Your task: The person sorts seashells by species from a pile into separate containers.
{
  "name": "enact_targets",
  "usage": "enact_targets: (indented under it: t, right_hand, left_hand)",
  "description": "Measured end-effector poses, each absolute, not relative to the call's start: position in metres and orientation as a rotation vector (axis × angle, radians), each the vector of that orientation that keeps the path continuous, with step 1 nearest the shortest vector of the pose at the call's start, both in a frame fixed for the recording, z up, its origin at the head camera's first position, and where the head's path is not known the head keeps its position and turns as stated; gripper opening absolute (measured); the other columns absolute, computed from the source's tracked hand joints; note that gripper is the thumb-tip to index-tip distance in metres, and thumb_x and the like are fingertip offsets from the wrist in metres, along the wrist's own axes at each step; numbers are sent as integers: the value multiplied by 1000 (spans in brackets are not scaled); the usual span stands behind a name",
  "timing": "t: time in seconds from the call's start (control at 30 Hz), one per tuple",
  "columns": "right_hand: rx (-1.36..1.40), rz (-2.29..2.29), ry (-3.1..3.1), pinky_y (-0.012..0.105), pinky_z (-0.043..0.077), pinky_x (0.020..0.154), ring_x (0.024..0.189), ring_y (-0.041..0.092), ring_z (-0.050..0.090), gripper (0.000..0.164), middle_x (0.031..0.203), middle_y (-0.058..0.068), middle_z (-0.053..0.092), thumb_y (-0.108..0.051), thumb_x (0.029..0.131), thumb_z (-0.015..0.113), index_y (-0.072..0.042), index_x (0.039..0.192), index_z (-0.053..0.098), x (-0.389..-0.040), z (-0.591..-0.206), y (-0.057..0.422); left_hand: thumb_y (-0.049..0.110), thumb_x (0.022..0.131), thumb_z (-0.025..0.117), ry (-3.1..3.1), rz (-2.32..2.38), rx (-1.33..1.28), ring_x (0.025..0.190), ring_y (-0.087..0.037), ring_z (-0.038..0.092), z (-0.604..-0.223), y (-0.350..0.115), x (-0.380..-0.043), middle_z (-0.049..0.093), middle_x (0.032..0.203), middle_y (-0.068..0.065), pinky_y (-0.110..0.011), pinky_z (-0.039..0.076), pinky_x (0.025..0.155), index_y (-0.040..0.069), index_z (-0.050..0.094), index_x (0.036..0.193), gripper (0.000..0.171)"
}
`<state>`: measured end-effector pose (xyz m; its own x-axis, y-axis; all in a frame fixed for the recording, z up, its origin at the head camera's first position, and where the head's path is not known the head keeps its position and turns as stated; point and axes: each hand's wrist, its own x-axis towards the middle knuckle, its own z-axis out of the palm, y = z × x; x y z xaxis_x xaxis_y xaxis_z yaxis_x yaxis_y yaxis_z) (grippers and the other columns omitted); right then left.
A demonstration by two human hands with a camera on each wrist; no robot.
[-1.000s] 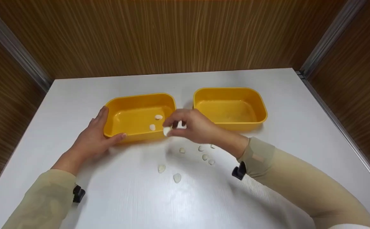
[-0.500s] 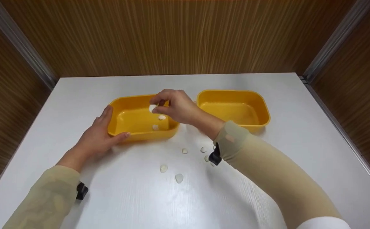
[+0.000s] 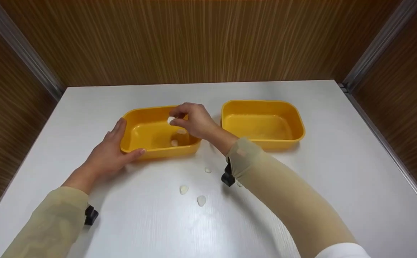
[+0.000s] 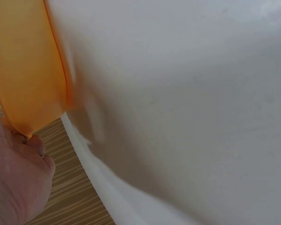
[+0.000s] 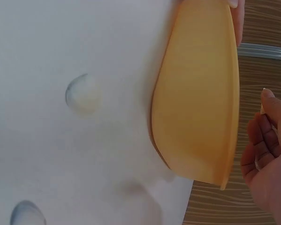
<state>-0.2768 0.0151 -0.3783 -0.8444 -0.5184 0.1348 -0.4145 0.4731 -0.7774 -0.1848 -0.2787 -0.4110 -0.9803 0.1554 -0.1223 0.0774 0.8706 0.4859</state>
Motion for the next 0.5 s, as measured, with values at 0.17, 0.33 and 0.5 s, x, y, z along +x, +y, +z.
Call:
enact_targets:
  t: [0.17, 0.33, 0.5]
  right_hand:
    - [-779, -1298, 2564, 22, 54, 93, 105, 18, 60, 29, 118, 2, 70, -21, 101, 76, -9, 127, 76, -278, -381, 8]
    - [-735, -1251, 2589, 25, 52, 103, 115, 19, 62, 36, 126, 2, 70, -23, 101, 75, -9, 134, 73, -280, -382, 7]
    - [-722, -1193, 2630, 31, 47, 114, 127, 22, 61, 43, 136, 3, 68, -24, 101, 75, -9, 141, 69, -280, -383, 11]
  left_hand:
    - [86, 89, 54, 2879, 734, 170, 157, -57, 8, -410, -281, -183, -8, 178, -5, -71, 16, 123, 18, -15, 169, 125]
    - [86, 90, 53, 2883, 715, 188, 157, -56, 8, -410, -280, -185, -9, 178, -6, -70, 14, 124, 17, -14, 169, 125]
    - [86, 90, 53, 2885, 703, 199, 157, -55, 9, -410, -278, -187, -7, 178, -7, -69, 15, 124, 16, -13, 170, 125]
